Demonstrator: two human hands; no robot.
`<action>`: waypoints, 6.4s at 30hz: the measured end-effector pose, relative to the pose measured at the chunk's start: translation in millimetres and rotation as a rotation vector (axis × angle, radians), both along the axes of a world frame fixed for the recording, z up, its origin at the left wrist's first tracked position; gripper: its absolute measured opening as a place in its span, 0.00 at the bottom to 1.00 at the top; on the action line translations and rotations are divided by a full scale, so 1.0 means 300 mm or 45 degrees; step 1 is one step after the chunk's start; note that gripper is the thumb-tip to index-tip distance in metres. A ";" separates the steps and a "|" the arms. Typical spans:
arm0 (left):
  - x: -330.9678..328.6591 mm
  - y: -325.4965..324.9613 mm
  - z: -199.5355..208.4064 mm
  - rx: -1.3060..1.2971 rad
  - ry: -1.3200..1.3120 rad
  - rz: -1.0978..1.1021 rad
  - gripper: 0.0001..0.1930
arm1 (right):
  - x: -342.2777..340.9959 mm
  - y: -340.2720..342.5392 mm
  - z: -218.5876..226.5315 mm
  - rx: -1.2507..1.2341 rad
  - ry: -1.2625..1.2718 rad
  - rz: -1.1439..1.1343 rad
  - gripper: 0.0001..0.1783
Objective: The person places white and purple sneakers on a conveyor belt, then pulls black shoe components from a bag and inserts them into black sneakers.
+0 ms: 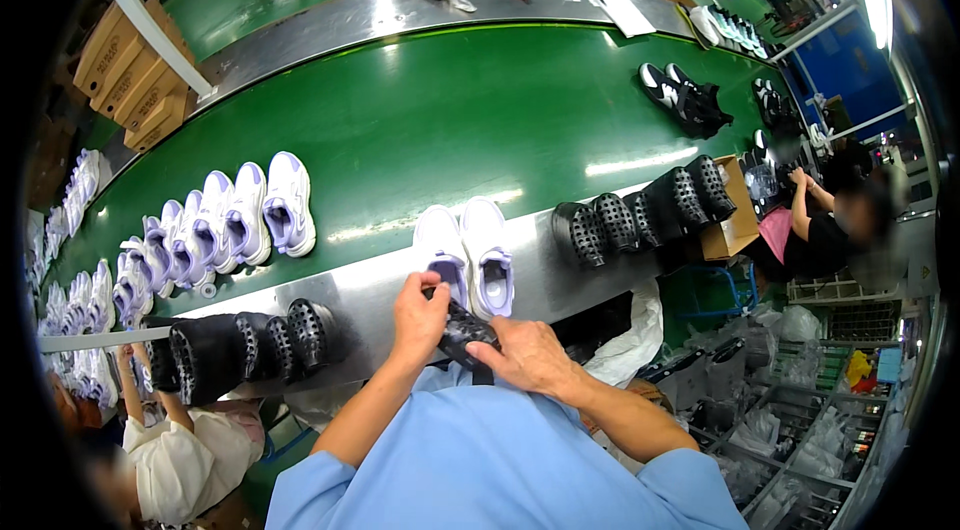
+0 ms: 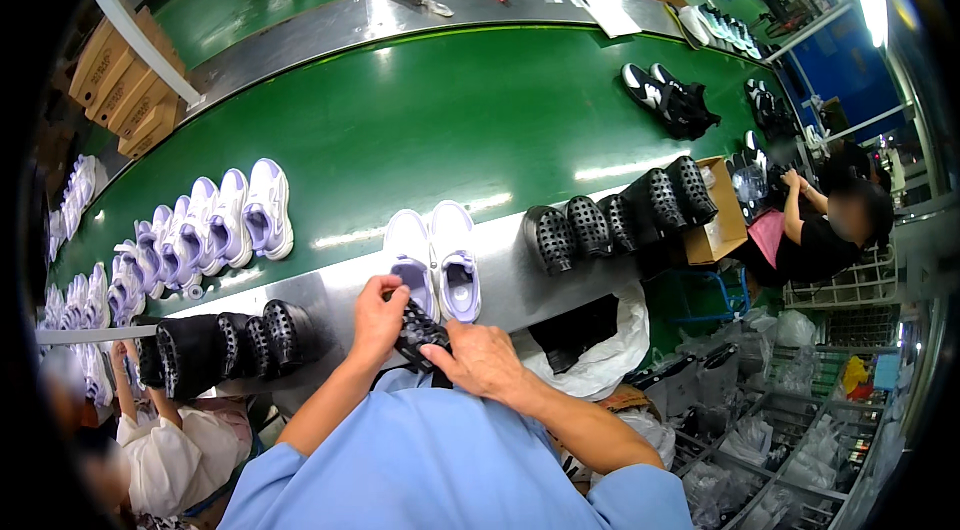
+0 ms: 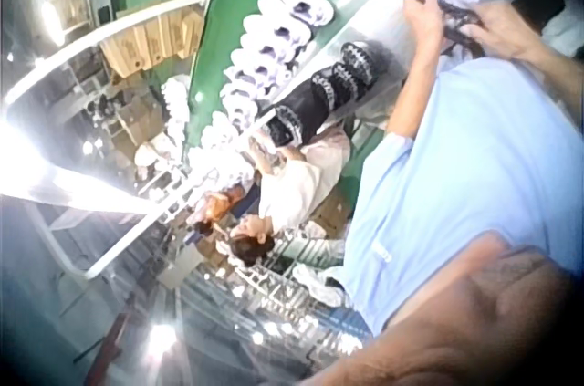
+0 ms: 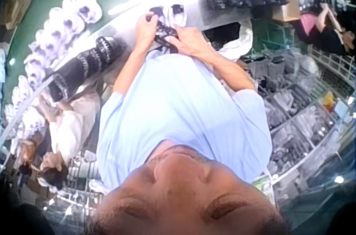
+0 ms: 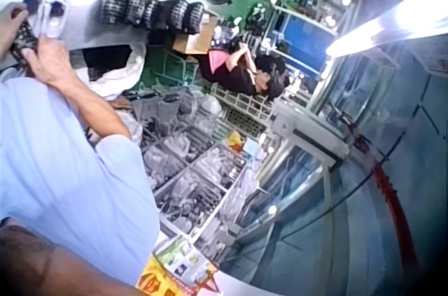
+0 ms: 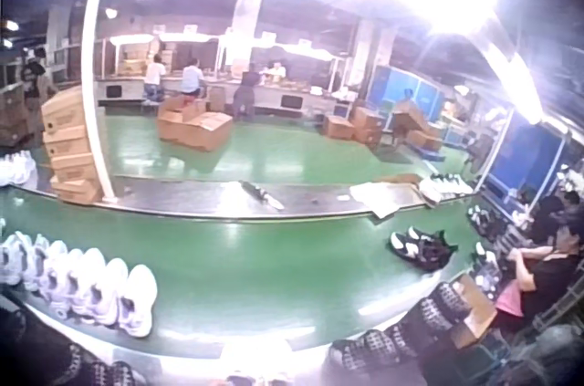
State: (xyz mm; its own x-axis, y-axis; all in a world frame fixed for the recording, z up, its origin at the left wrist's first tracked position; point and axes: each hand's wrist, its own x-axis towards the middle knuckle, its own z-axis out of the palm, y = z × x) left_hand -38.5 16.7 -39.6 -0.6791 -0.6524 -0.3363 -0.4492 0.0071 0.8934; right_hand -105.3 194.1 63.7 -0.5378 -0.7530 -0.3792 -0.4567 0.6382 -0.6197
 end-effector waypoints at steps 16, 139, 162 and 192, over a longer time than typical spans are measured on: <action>-0.079 -0.178 -0.120 -0.700 0.146 -0.731 0.10 | 0.002 -0.155 -0.387 -0.167 0.789 0.002 0.08; -0.039 0.083 0.044 -0.775 0.082 -0.523 0.12 | -0.159 0.082 -0.513 -0.019 0.277 -0.784 0.28; -0.173 0.157 -0.148 -0.618 -0.247 -0.381 0.24 | -0.318 -0.015 -0.379 -0.540 0.350 -0.050 0.25; -0.144 0.120 -0.114 -0.888 -0.108 -0.381 0.17 | -0.075 -0.092 -0.547 -0.210 -0.352 -0.820 0.19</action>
